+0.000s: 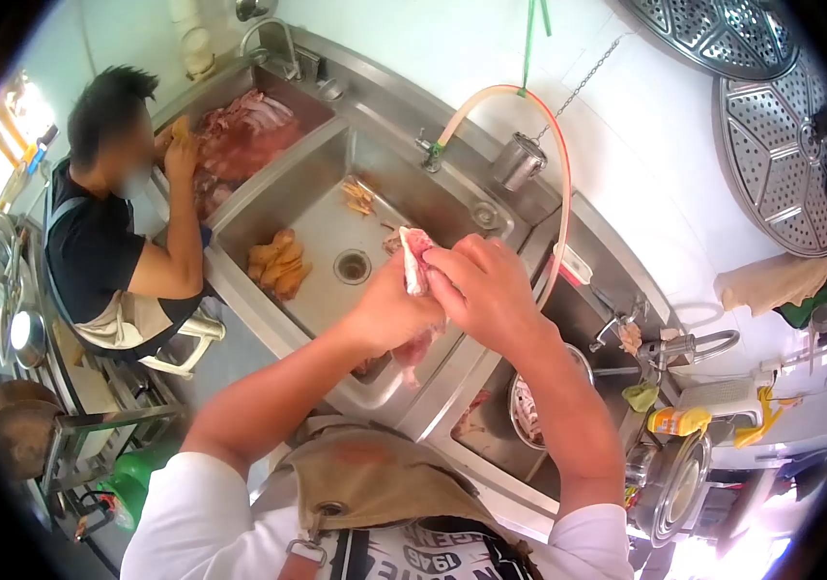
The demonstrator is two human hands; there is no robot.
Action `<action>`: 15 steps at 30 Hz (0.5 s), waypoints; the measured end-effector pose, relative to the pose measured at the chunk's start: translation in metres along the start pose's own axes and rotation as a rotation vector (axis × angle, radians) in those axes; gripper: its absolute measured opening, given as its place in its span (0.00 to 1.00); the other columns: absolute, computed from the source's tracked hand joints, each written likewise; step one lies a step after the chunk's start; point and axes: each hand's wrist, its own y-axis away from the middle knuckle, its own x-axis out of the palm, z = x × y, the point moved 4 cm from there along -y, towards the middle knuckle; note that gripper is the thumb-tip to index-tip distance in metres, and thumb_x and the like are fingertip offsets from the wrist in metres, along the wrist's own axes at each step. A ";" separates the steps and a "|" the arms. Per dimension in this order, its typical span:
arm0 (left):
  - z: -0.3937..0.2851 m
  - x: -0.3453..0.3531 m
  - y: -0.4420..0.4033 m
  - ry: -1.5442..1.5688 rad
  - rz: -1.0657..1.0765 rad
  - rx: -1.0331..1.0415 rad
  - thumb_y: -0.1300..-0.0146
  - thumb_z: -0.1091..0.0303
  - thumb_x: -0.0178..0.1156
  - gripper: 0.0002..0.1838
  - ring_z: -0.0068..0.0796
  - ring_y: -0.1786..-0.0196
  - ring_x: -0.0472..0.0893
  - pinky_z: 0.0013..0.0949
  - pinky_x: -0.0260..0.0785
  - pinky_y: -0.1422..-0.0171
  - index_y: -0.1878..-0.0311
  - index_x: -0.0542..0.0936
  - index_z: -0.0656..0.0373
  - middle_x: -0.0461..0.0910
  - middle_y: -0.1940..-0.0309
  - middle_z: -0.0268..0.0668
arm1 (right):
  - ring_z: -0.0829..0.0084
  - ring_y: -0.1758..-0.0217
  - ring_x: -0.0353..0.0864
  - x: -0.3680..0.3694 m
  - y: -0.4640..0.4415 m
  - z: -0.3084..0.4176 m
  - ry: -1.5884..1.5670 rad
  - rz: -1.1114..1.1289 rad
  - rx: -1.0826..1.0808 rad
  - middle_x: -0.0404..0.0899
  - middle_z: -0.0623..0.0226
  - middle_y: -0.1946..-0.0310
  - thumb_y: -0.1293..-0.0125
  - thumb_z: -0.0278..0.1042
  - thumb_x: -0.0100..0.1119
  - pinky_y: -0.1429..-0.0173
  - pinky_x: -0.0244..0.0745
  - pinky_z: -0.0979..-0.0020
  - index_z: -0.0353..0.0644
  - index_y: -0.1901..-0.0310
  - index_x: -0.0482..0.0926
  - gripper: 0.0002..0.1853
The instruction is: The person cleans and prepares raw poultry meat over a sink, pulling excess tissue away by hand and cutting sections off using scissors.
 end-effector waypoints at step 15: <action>-0.019 0.003 0.017 -0.027 0.106 0.045 0.47 0.78 0.58 0.21 0.24 0.52 0.78 0.31 0.71 0.47 0.46 0.75 0.63 0.79 0.56 0.34 | 0.64 0.78 0.72 0.002 0.010 0.000 -0.023 -0.023 -0.080 0.70 0.69 0.78 0.47 0.23 0.67 0.72 0.64 0.63 0.44 0.65 0.79 0.09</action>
